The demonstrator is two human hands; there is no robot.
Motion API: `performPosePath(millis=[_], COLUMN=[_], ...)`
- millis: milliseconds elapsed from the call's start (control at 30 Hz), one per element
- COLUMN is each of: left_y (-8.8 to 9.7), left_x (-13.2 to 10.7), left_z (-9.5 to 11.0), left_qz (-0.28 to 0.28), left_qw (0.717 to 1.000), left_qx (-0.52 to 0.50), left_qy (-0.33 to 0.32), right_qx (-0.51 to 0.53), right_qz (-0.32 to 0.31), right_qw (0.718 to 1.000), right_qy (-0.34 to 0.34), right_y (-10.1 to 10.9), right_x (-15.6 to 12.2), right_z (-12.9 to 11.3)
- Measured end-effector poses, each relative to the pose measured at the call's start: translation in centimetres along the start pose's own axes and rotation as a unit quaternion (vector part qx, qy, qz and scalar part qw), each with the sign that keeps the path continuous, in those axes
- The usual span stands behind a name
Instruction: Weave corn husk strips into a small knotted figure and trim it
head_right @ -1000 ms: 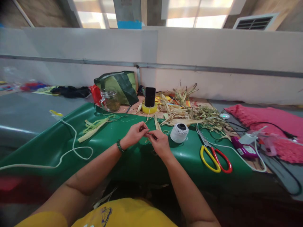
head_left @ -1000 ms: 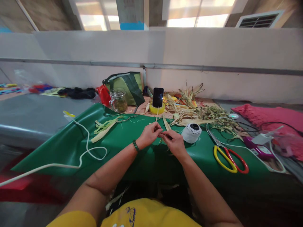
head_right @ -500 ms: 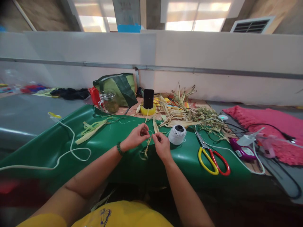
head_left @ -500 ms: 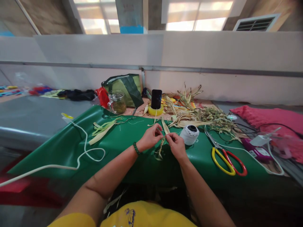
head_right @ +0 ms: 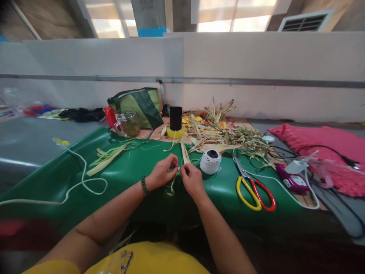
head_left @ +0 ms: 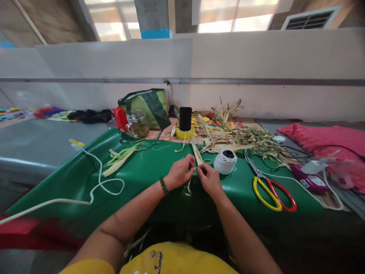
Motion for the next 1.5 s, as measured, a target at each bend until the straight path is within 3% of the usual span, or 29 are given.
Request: performPosePath(millis=[167,333,600,900,1067,1500], left_y=[-0.3,-0.4,-0.5,-0.1,0.7,1.0], left_x=[-0.5,-0.5,-0.4,0.3,0.4,0.6], left_z=[-0.5,-1.2,-1.4,-1.7,-1.8,-1.8], left_qz=[-0.02,-0.017,-0.017,-0.047,-0.069,-0.087], left_qw=[0.994,0.993,0.999,0.995,0.985,0.97], left_qx=[0.091,0.075,0.039,-0.082,-0.146,-0.201], left_qy=[-0.059,-0.091,-0.03,0.04,0.061,0.102], right_qx=[0.009,-0.001,-0.015,-0.013,0.006,0.035], right_qz=[-0.038,-0.033,-0.024,-0.027,-0.019,-0.037], right_qw=[0.999,0.999,0.999,0.999,0.999,0.999], right_qy=[-0.003,0.025,0.046,0.038,0.03,0.017], right_y=[0.0,0.0,0.1,0.2,0.2,0.2], right_x=[0.1,0.0,-0.2,-0.2,-0.3,0.0], right_z=[0.4,0.3,0.0,-0.1,-0.1,0.3])
Point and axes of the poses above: each hand's wrist, its own x-axis towards the middle knuckle, its own y-axis out of the back of the hand, z = x × y, the point moved 1 cm from there along x, towards the middle knuckle, and after that the axes turned 5 degrees about -y, right-handed, at the moved point
